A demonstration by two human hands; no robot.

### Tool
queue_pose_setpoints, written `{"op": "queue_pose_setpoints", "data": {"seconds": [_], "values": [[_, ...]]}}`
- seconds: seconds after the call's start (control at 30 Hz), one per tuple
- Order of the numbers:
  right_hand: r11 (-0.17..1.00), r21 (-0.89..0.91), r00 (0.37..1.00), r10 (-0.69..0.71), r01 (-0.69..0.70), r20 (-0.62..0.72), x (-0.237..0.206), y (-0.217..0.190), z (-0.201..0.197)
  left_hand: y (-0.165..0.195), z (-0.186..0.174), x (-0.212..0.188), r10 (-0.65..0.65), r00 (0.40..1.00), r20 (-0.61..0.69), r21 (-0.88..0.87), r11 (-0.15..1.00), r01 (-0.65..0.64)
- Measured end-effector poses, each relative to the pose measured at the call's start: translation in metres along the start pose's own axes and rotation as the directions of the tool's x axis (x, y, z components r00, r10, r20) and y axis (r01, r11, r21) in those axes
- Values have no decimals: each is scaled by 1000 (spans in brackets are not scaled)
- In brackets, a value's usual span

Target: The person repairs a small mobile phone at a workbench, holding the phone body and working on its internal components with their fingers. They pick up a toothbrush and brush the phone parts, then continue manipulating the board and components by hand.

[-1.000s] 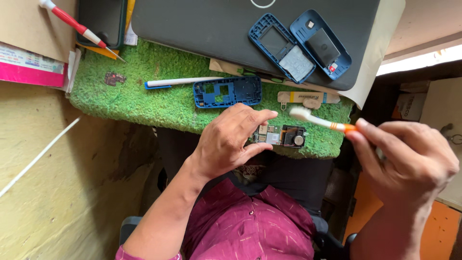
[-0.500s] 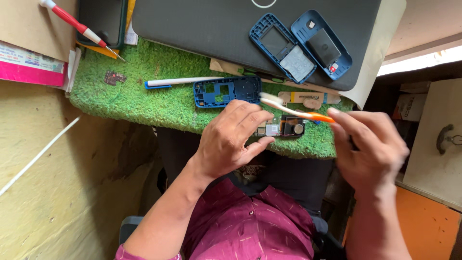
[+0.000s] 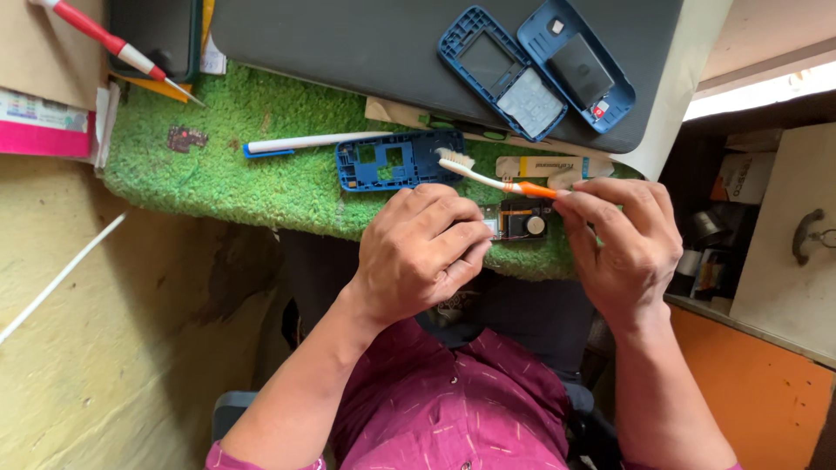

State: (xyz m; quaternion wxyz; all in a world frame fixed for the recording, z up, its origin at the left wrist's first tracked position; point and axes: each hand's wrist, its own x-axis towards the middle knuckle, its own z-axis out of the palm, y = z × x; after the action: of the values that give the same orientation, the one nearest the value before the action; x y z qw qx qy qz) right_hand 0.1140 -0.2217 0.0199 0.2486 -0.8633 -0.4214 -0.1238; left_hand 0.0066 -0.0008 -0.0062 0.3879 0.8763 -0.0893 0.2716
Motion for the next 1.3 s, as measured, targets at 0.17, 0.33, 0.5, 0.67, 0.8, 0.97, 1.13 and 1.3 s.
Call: {"op": "queue_pose_setpoints", "data": {"seconds": [0.17,0.33,0.5,0.67,0.8,0.97,1.13,1.3], "values": [[998,43,999,43,-44,18,3,4,-15,-2,-2,-1,24,1000,0,-6,1000,-24],[995,-6,987,96,-96,129,8,10,-36,-2,-3,-1,33,999,19,-28,999,-33],[993,-5,988,117,-117,101,1,16,-22,-4,-7,0,39,998,56,-60,998,-35],[999,-7,999,51,-51,-5,-8,19,-6,-8,-10,-1,53,994,94,-69,997,-47],[996,-17,993,88,-89,-84,-7,10,8,-10,-10,0,77,992,103,-70,995,-70],[996,-9,996,83,-83,-41,1,2,-1,-9,-10,0,90,992,91,-62,994,-85],[997,-82,991,24,-13,128,7,-4,-18,-9,-10,-1,98,991,87,-70,993,-92],[991,-29,981,135,-132,139,5,-8,-13,-9,-10,-2,89,992,85,-68,994,-83]]}}
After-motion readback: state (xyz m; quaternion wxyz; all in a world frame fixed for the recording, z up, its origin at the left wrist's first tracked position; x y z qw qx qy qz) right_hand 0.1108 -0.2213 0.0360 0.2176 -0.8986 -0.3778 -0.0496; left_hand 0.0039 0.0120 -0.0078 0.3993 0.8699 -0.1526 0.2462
